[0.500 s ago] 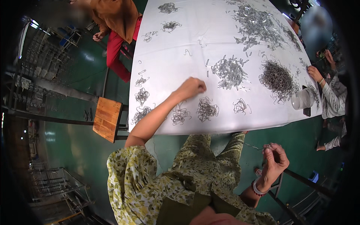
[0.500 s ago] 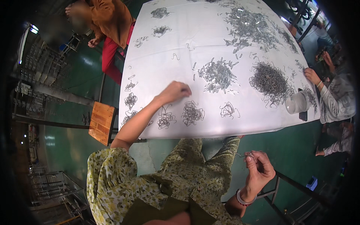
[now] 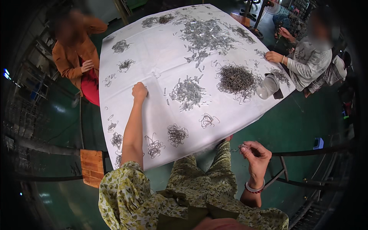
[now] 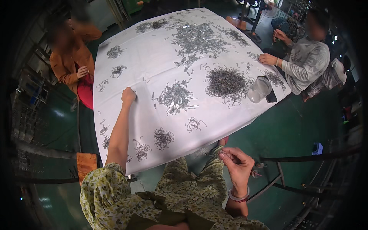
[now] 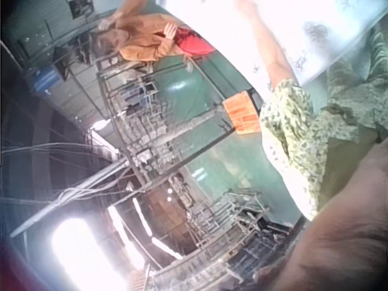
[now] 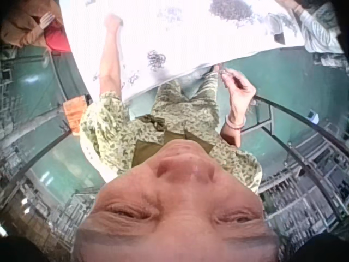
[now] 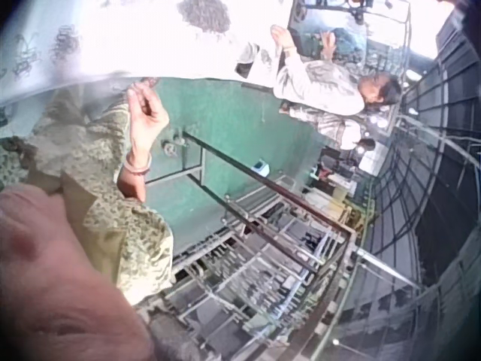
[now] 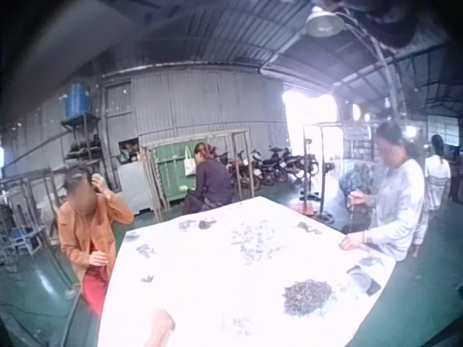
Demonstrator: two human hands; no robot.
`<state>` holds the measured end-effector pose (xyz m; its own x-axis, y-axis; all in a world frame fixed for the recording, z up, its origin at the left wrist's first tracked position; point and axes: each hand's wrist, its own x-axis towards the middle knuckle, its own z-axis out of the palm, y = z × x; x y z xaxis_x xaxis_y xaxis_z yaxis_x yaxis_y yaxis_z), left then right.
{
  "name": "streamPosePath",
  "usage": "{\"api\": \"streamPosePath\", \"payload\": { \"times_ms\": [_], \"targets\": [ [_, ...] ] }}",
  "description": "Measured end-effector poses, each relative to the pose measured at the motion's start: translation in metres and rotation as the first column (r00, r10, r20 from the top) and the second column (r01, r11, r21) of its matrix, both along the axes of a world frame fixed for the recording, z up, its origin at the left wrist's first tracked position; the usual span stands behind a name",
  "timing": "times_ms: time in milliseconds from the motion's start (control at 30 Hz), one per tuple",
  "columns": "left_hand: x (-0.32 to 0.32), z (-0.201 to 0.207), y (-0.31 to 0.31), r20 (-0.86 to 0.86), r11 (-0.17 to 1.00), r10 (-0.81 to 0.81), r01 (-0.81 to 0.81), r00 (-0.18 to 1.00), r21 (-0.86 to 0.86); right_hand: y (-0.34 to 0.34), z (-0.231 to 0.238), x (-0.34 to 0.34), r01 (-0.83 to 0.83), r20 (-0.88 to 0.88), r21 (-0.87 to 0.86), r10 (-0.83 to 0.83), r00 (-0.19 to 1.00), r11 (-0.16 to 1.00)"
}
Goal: The person sorts small metal clips on a white table, picking them up one by one and placing them into piles. Other people are also working at the same table, performing similar sorting actions.
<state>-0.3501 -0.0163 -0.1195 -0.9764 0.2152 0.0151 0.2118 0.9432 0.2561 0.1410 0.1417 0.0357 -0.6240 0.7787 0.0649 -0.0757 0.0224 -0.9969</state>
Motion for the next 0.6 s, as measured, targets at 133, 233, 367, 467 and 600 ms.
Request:
{"api": "streamPosePath", "payload": {
  "times_ms": [133, 233, 367, 467, 600],
  "targets": [
    [0.001, -0.023, -0.014, -0.177, 0.946, -0.042, 0.097, 0.983, 0.311, -0.001, -0.010, -0.008, 0.005, -0.030, -0.060, -0.007, 1.000, 0.998],
    [0.057, 0.006, -0.001, -0.044, 0.730, -0.200, 0.179, 0.979, 0.660, 0.001, -0.026, -0.008, -0.003, -0.045, -0.081, 0.000, 0.999, 0.997],
    [0.196, 0.075, 0.024, 0.200, 0.354, -0.680, 0.076, 0.705, 0.932, -0.007, -0.038, -0.007, -0.014, -0.051, -0.094, 0.010, 0.999, 0.996],
    [0.291, 0.108, 0.025, 0.244, 0.224, -0.856, -0.099, 0.455, 0.970, -0.010, -0.046, -0.007, -0.018, -0.051, -0.099, 0.013, 0.999, 0.995],
    [0.354, 0.121, 0.028, 0.101, 0.123, -0.886, 0.019, 0.452, 0.992, -0.020, -0.046, -0.010, -0.016, -0.034, -0.047, 0.014, 0.999, 0.999]
  ]
}}
